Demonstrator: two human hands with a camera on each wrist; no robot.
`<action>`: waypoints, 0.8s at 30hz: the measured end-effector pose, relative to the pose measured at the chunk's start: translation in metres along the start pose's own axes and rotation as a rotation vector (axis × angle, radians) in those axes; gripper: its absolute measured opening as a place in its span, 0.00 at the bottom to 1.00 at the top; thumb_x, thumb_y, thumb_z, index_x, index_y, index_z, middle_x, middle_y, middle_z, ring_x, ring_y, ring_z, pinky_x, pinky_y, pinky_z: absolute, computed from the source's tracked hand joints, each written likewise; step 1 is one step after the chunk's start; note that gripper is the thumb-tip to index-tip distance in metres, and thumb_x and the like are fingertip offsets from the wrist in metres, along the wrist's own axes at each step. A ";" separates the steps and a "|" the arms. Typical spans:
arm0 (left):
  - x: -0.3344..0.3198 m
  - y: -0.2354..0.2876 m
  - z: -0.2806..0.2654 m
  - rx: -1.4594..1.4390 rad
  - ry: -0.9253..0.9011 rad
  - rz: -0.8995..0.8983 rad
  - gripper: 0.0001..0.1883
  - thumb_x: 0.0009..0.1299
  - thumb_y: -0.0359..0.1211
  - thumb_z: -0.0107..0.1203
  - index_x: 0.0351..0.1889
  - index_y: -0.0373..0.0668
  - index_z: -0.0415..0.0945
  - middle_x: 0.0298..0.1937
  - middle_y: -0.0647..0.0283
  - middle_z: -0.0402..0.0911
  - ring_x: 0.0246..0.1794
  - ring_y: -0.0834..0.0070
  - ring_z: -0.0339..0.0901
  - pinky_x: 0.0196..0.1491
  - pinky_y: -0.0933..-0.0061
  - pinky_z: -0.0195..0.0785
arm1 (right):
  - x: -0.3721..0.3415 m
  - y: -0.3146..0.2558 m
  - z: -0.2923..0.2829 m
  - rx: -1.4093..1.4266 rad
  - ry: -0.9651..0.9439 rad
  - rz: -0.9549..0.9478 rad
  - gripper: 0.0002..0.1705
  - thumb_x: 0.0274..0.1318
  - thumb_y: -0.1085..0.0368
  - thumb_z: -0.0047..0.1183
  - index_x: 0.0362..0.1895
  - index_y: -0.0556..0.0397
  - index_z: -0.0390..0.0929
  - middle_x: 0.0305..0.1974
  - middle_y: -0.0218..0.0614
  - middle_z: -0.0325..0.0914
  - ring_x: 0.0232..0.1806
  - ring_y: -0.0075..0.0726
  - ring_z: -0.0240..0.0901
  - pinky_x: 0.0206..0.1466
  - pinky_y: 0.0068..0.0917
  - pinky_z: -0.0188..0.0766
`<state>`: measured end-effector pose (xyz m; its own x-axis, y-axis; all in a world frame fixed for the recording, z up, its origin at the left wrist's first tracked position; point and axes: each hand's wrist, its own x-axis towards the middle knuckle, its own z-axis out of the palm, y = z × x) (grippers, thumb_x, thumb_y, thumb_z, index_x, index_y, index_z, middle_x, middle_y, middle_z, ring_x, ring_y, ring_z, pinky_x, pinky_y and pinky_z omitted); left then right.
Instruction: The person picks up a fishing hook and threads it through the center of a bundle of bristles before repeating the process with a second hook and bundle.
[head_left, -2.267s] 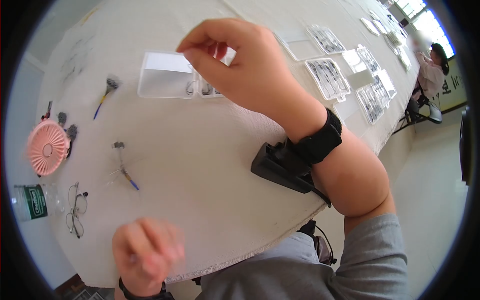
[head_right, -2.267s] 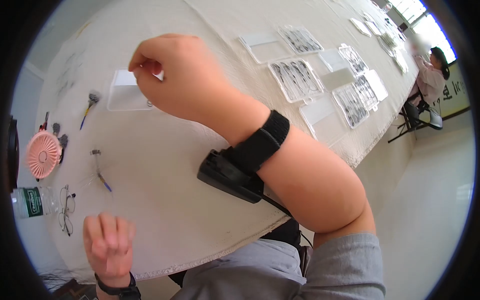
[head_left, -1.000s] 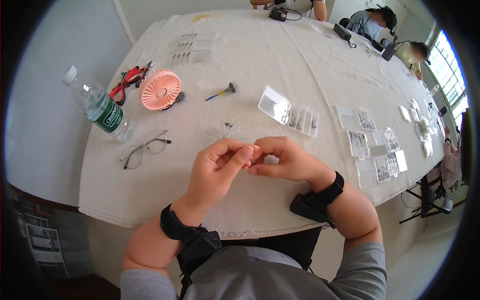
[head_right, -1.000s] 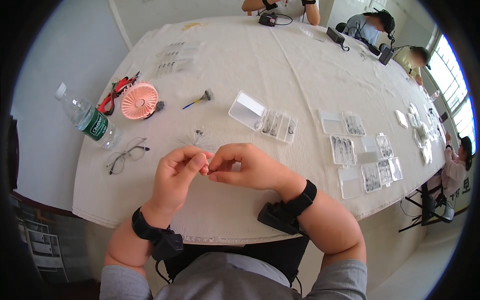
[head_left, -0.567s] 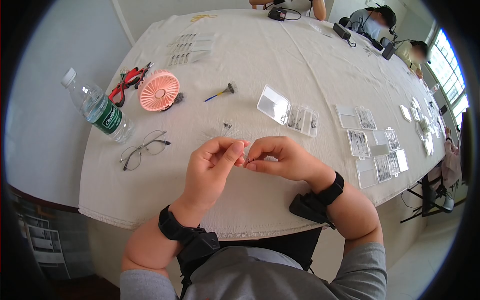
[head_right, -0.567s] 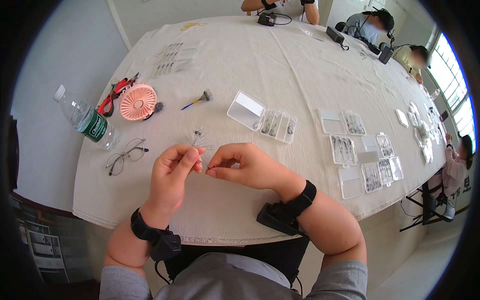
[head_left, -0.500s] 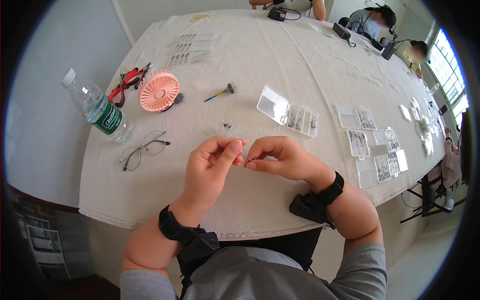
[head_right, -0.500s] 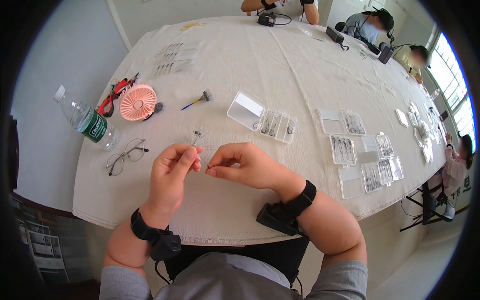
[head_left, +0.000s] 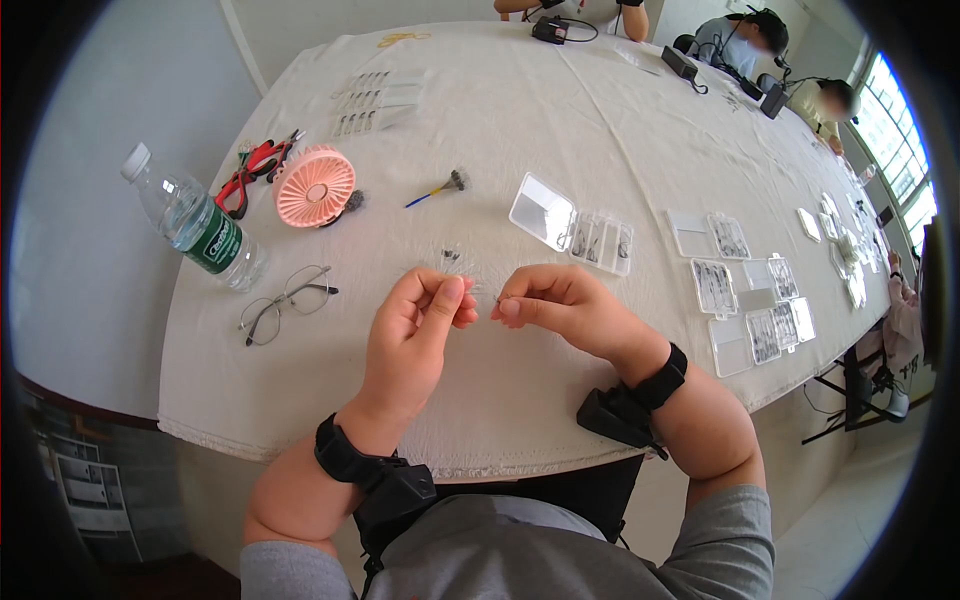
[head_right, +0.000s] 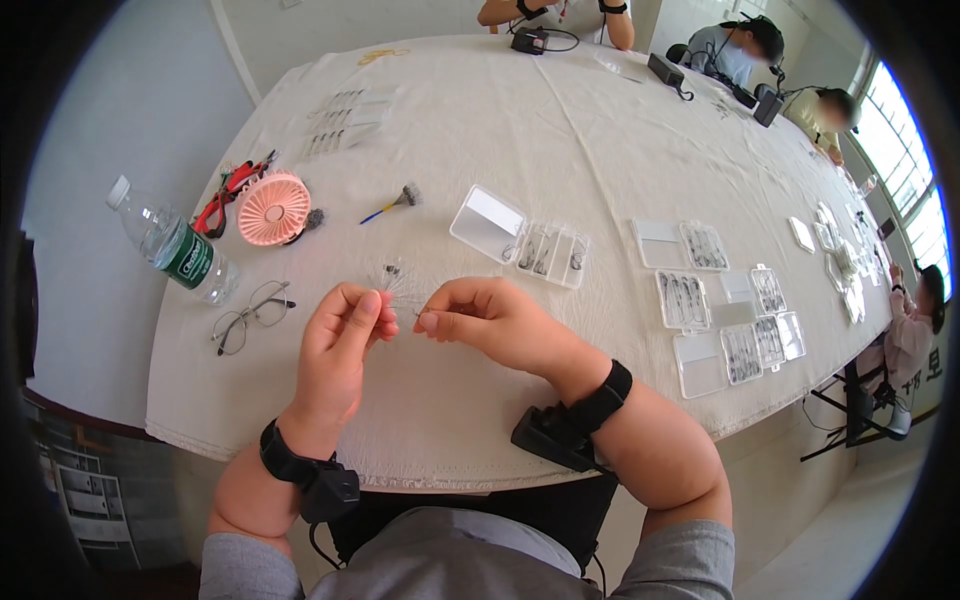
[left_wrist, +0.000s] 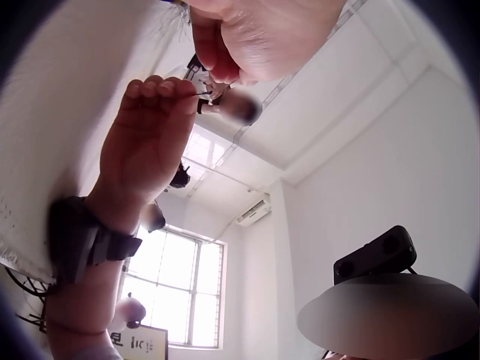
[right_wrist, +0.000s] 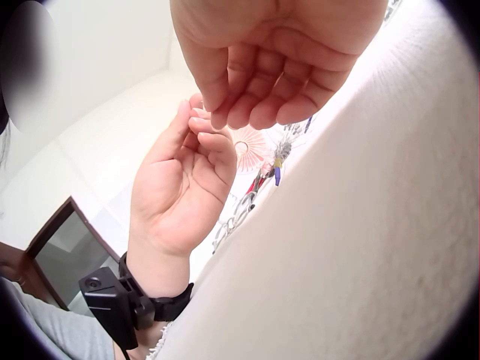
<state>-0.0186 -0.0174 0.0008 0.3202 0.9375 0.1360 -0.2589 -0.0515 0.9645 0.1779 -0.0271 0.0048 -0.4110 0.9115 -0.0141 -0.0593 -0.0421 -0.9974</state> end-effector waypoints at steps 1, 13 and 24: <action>0.000 0.000 0.000 0.012 -0.006 -0.001 0.09 0.74 0.35 0.48 0.39 0.37 0.73 0.32 0.68 0.75 0.33 0.84 0.70 0.41 0.82 0.65 | 0.000 0.000 0.000 0.008 0.006 0.009 0.08 0.59 0.66 0.52 0.36 0.58 0.78 0.35 0.29 0.79 0.39 0.20 0.72 0.45 0.19 0.69; 0.007 0.026 -0.006 1.003 -0.117 0.760 0.10 0.57 0.26 0.60 0.38 0.42 0.78 0.39 0.62 0.75 0.43 0.64 0.70 0.48 0.68 0.64 | -0.002 -0.005 -0.005 -0.024 -0.028 0.061 0.07 0.57 0.68 0.52 0.35 0.59 0.79 0.34 0.30 0.79 0.37 0.20 0.72 0.44 0.19 0.69; 0.007 0.019 -0.009 1.103 -0.219 0.748 0.14 0.54 0.26 0.62 0.39 0.49 0.79 0.42 0.67 0.75 0.47 0.66 0.69 0.52 0.66 0.62 | -0.002 -0.006 -0.004 -0.076 -0.048 0.099 0.08 0.56 0.66 0.54 0.34 0.58 0.80 0.32 0.29 0.80 0.35 0.19 0.72 0.41 0.19 0.68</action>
<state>-0.0299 -0.0086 0.0184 0.5903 0.4945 0.6380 0.3940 -0.8663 0.3070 0.1827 -0.0273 0.0108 -0.4543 0.8840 -0.1106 0.0521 -0.0976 -0.9939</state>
